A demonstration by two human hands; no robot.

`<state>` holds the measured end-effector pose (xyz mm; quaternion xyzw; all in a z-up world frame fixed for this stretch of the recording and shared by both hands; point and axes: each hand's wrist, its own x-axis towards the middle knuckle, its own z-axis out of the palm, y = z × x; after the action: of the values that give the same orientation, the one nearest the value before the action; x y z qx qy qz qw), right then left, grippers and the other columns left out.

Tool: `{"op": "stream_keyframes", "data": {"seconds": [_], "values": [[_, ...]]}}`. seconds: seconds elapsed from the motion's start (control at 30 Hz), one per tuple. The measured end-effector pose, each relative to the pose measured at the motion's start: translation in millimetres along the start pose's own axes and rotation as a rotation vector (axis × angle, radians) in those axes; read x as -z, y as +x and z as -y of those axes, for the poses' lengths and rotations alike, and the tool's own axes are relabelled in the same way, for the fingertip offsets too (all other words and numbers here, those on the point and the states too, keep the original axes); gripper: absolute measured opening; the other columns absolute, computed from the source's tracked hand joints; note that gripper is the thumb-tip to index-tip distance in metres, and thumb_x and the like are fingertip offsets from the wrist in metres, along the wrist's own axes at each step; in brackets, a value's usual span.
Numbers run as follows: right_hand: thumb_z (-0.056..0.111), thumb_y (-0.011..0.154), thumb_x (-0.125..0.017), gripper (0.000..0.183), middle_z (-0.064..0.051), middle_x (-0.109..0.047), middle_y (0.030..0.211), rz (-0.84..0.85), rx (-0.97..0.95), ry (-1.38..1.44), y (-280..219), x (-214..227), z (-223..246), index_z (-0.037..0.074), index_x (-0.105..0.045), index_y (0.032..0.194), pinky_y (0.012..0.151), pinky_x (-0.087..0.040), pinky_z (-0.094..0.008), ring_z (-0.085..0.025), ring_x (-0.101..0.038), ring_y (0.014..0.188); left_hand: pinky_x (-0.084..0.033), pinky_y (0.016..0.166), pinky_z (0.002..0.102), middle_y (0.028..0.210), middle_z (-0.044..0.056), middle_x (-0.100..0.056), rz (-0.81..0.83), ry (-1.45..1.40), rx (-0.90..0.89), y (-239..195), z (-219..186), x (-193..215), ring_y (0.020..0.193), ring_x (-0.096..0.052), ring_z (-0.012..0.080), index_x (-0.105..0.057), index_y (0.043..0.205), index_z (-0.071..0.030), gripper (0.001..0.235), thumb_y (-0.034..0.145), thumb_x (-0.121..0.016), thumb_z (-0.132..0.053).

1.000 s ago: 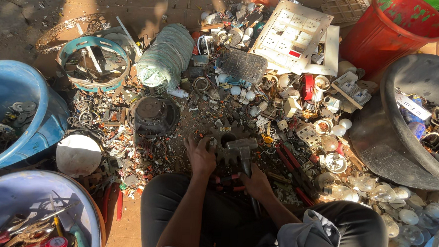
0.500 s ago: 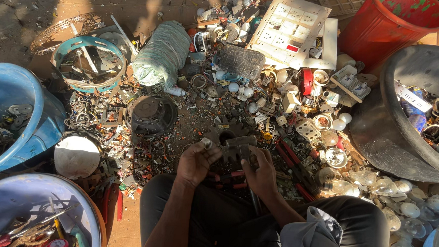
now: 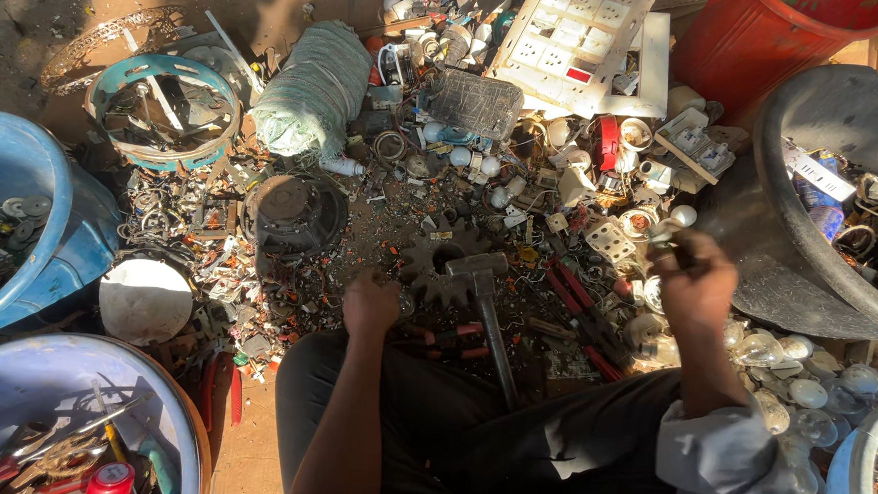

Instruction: The person sits on the ground in a cluttered outdoor area and uses a hammer and pliers to dismantle small electronic components. They repeatedly strike the components with the hammer to break them apart and use pliers to pull out wires and separate parts.

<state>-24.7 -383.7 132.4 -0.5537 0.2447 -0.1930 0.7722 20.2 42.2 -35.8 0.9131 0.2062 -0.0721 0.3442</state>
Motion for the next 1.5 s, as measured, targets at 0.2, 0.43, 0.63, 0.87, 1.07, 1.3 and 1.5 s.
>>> {"op": "stream_keyframes", "data": {"seconds": [0.2, 0.43, 0.63, 0.87, 1.07, 1.3, 1.5], "values": [[-0.004, 0.096, -0.058, 0.031, -0.013, -0.074, 0.113, 0.069, 0.239, -0.305, -1.2, 24.0, -6.6, -0.001, -0.060, 0.127, 0.071, -0.061, -0.034, -0.022, -0.074, 0.089, -0.066, 0.089, 0.051, 0.156, 0.025, -0.038, 0.369, 0.390, 0.119, -4.9, -31.9, -25.5, 0.123, -0.065, 0.0437, -0.050, 0.151, -0.011, 0.064, 0.093, -0.075, -0.022], [0.036, 0.096, -0.074, 0.066, -0.011, -0.073, 0.108, 0.684, -0.184, -0.710, -102.2, -42.4, -103.8, 0.003, -0.051, 0.148, 0.084, -0.061, -0.031, -0.018, -0.073, 0.098, -0.061, 0.077, 0.051, 0.139, 0.027, -0.047, -0.108, 0.206, -0.273, -62.2, -57.7, 20.8, 0.119, -0.061, 0.0448, -0.054, 0.143, -0.005, 0.064, 0.085, -0.079, -0.017], [0.025, 0.091, -0.079, 0.076, -0.010, -0.067, 0.125, 0.590, -0.522, -0.047, -109.2, -70.6, -104.5, -0.003, -0.042, 0.152, 0.086, -0.064, -0.035, -0.018, -0.072, 0.109, -0.063, 0.087, 0.046, 0.137, 0.027, -0.055, 0.279, -0.348, -0.762, -146.2, -103.1, 27.0, 0.121, -0.062, 0.0379, -0.049, 0.142, -0.001, 0.071, 0.080, -0.081, -0.012], [0.001, 0.077, -0.077, 0.071, -0.014, -0.068, 0.115, 0.354, -0.366, -0.135, -67.5, -14.8, -112.6, -0.004, -0.049, 0.143, 0.075, -0.062, -0.037, -0.023, -0.072, 0.090, -0.063, 0.079, 0.038, 0.118, 0.020, -0.071, -0.004, -0.421, -0.427, -63.4, -47.2, 38.3, 0.103, -0.074, 0.0279, -0.053, 0.141, 0.005, 0.054, 0.095, -0.074, -0.016], [-0.008, 0.071, -0.070, 0.063, -0.015, -0.069, 0.104, 0.210, -0.323, -0.194, -49.5, -3.5, -123.9, -0.008, -0.055, 0.132, 0.073, -0.062, -0.035, -0.023, -0.072, 0.085, -0.052, 0.060, 0.031, 0.095, 0.008, -0.064, 0.103, -1.113, 0.096, 10.1, 9.9, 1.2, 0.073, -0.062, 0.0148, -0.062, 0.120, 0.003, 0.024, 0.102, -0.067, -0.013], [0.010, 0.078, -0.082, 0.053, -0.012, -0.069, 0.104, 0.543, -0.247, -1.134, 5.5, -10.5, -99.9, 0.005, -0.058, 0.126, 0.084, -0.059, -0.040, -0.024, -0.070, 0.093, -0.053, 0.058, 0.031, 0.089, 0.005, -0.068, 0.099, -0.834, 0.106, 3.7, -10.4, -5.6, 0.072, -0.066, 0.0128, -0.066, 0.114, 0.000, 0.020, 0.099, -0.066, -0.012], [0.031, 0.102, -0.063, 0.023, -0.006, -0.078, 0.110, 0.560, -0.341, -2.552, 56.6, 58.6, 9.7, 0.017, -0.079, 0.109, 0.088, -0.050, -0.044, -0.020, -0.069, 0.099, -0.055, 0.060, 0.032, 0.093, 0.007, -0.069, 0.150, -0.966, 0.165, 1.6, -25.3, 4.0, 0.075, -0.068, 0.0139, -0.066, 0.117, 0.000, 0.022, 0.097, -0.067, -0.011]]}}
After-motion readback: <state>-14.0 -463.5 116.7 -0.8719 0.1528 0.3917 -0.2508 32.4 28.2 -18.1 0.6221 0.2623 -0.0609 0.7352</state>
